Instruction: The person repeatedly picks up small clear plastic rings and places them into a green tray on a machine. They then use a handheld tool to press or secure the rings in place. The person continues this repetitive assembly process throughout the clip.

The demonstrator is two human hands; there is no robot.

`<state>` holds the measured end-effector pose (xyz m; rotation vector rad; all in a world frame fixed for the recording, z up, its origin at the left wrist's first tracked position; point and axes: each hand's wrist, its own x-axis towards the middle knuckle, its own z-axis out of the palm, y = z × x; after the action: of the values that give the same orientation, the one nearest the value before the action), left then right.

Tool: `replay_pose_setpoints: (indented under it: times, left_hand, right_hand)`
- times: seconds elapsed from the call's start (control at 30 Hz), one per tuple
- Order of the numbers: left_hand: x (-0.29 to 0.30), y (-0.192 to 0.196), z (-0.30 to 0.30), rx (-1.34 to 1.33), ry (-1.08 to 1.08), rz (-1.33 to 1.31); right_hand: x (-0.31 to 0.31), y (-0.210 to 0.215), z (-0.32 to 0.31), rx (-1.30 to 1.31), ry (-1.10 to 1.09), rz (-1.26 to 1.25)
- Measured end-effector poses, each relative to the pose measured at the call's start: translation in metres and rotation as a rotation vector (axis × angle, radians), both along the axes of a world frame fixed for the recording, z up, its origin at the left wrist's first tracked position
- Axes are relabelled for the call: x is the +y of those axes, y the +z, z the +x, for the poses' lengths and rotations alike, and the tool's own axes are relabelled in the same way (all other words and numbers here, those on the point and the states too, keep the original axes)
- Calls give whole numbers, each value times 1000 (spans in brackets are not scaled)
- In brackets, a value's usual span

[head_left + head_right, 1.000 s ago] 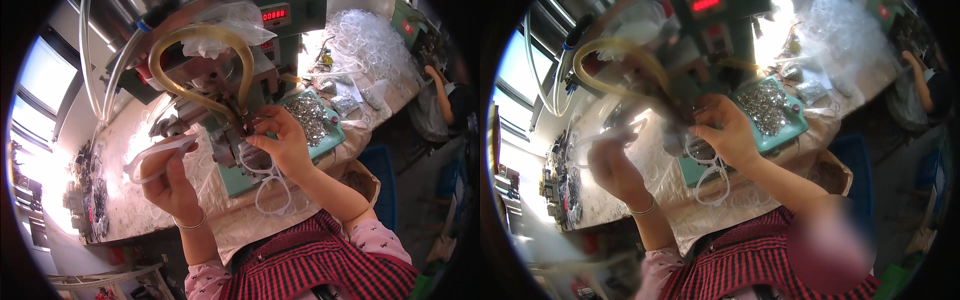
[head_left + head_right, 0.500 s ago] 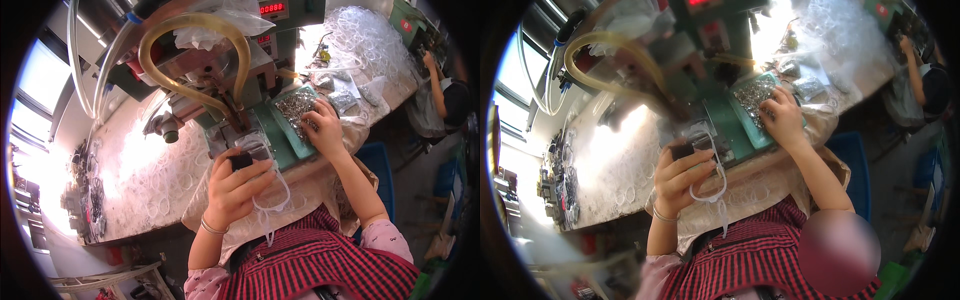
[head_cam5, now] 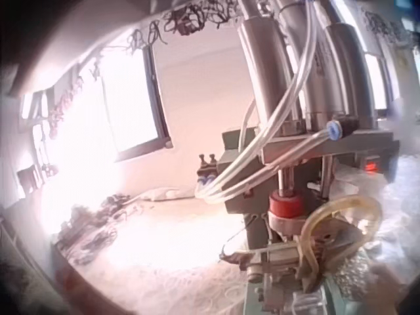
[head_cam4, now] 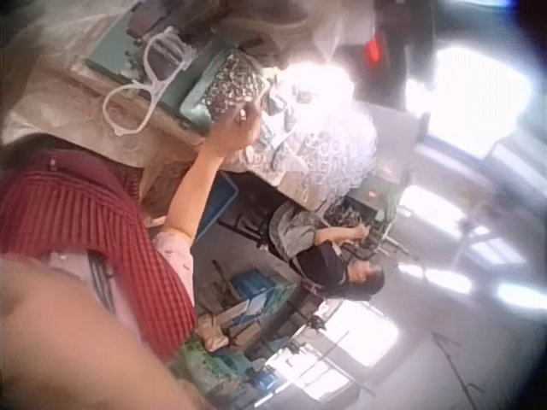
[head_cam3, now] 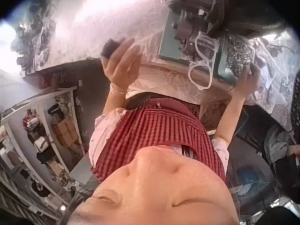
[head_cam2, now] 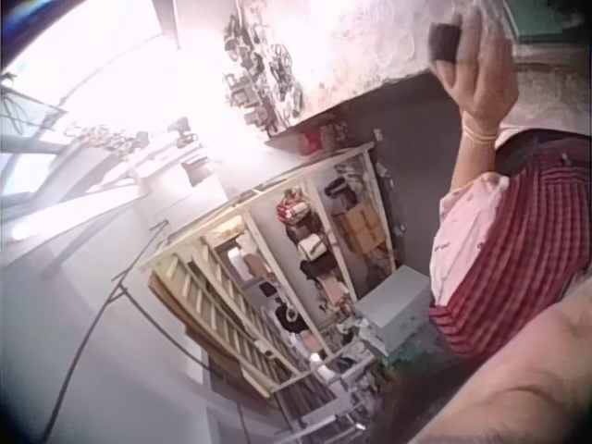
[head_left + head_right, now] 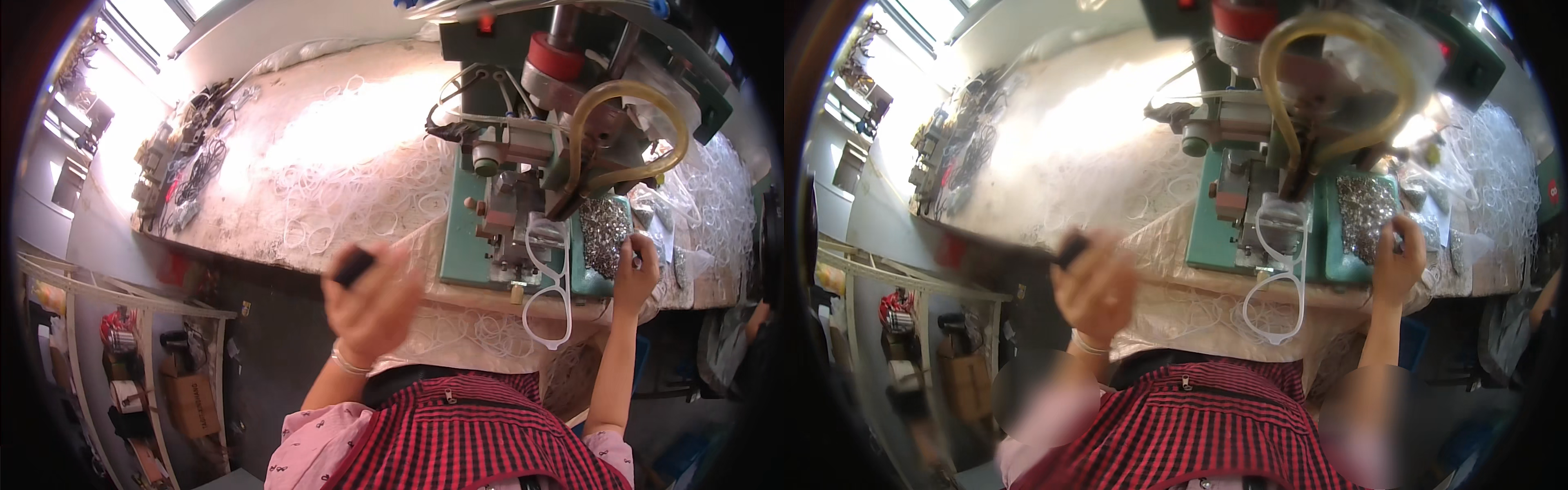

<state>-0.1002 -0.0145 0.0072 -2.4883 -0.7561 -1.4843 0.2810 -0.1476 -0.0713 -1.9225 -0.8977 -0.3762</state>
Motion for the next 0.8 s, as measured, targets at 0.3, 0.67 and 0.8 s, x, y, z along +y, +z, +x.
replay_pose_setpoints:
  times: [0.3, 0.67, 0.8]
  left_hand:
    - [167, -44, -164, 294, 712, -453]
    - [217, -143, -189, 341, 827, -721]
    - [203, -128, -172, 379, 705, -840]
  right_hand:
    - [28, 13, -14, 273, 190, 65]
    - [-51, -7, -21, 182, -49, 73]
    - [-54, 11, -40, 264, 69, 153]
